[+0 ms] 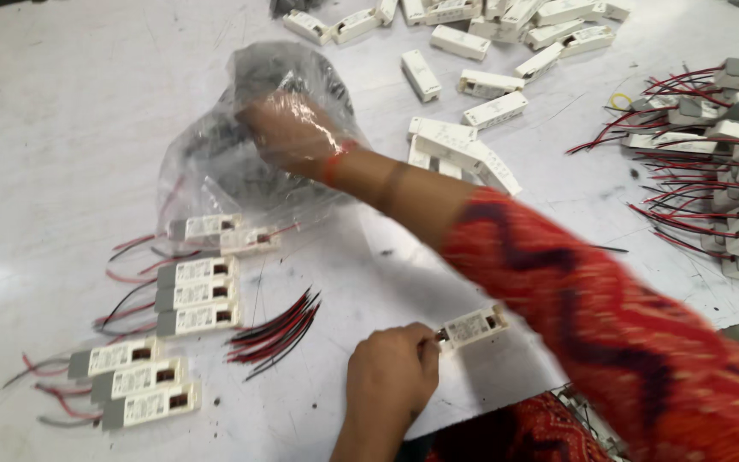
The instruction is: The person assembles small white electrical components by inserting red and black wires into terminal blocks and securing them with a screwdriver. They repeatedly attach gray plastic covers to the wired units and place finished assemblies into a stack on the table.
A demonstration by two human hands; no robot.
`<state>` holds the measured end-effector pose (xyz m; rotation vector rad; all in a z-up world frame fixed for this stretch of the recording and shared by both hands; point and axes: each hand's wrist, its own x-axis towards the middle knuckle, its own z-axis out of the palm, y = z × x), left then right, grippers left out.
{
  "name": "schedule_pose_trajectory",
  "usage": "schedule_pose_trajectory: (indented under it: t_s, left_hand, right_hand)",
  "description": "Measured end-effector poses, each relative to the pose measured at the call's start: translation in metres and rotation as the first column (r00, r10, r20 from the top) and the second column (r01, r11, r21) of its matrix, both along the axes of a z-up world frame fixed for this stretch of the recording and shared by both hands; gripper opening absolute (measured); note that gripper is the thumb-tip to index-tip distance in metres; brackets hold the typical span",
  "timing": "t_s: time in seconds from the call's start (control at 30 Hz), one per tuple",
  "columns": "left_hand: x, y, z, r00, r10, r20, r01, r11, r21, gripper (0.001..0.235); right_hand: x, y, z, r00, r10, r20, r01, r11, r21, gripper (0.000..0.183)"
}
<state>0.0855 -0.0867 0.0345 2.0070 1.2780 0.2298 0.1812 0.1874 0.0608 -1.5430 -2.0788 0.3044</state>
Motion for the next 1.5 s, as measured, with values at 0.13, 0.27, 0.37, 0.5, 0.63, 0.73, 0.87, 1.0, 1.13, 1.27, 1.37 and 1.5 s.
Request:
schedule_pose_trajectory:
  t_s: [0.13,0.27,0.37,0.5,0.63,0.73,0.87,1.0,1.13,1.27,1.37,1.5]
  left_hand:
    - [-0.006,0.004,-0.002,0.995,-0.008,0.103,0.006,1.000,0.013,0.013]
    - [-0.007,0.006,-0.008,0.999,-0.008,0.031,0.007,1.000,0.030,0.009]
    - [-0.004,0.009,-0.010,0.997,-0.008,-0.072,0.003,0.998,-0.062,0.010]
    - [-0.004,0.014,-0.012,0.993,-0.014,-0.119,0.000,0.993,-0.122,0.012]
    - [-0.003,0.015,-0.011,0.998,0.001,-0.064,-0.004,0.999,-0.040,0.014]
    - [-0.003,0.014,-0.011,0.995,-0.008,-0.099,-0.003,0.994,-0.107,0.011]
    - [-0.002,0.014,-0.009,0.995,-0.012,-0.101,0.002,0.995,-0.105,0.012]
    - [-0.002,0.014,-0.009,0.995,-0.005,-0.095,-0.005,0.994,-0.107,0.014]
    - [-0.002,0.013,-0.010,0.996,-0.016,-0.083,0.011,0.998,-0.061,0.014]
    - [-0.002,0.013,-0.010,0.995,-0.024,-0.096,0.017,0.997,-0.077,0.014]
    - [-0.002,0.013,-0.010,0.995,-0.033,-0.094,0.026,0.997,-0.074,0.014]
    - [-0.003,0.013,-0.010,0.995,-0.031,-0.098,0.024,0.997,-0.074,0.013]
  right_hand:
    - [0.034,-0.141,0.016,0.928,0.372,0.017,-0.366,0.904,0.222,0.019]
    - [0.086,-0.265,0.009,0.977,0.130,-0.171,-0.120,0.991,0.064,0.017]
    - [0.106,-0.303,-0.010,0.989,0.054,-0.139,-0.041,0.994,0.096,0.018]
    - [0.119,-0.325,-0.036,0.995,-0.051,-0.084,0.066,0.981,0.181,0.015]
    - [0.114,-0.338,-0.053,0.994,0.109,0.026,-0.112,0.977,0.179,0.030]
    - [0.116,-0.343,-0.050,0.984,0.172,-0.037,-0.169,0.984,0.060,0.038]
    - [0.128,-0.329,-0.038,0.966,0.228,-0.118,-0.237,0.969,-0.067,0.032]
    - [0.131,-0.311,-0.034,0.902,0.282,-0.326,-0.362,0.906,-0.219,0.019]
    - [0.122,-0.312,-0.035,0.980,-0.019,-0.199,-0.065,0.910,-0.410,0.039]
    - [0.114,-0.318,-0.038,0.961,0.216,-0.173,-0.230,0.971,-0.061,0.030]
    - [0.110,-0.318,-0.041,0.955,0.281,-0.098,-0.279,0.960,0.028,0.028]
    - [0.107,-0.317,-0.042,0.959,0.279,-0.041,-0.278,0.960,0.036,0.028]
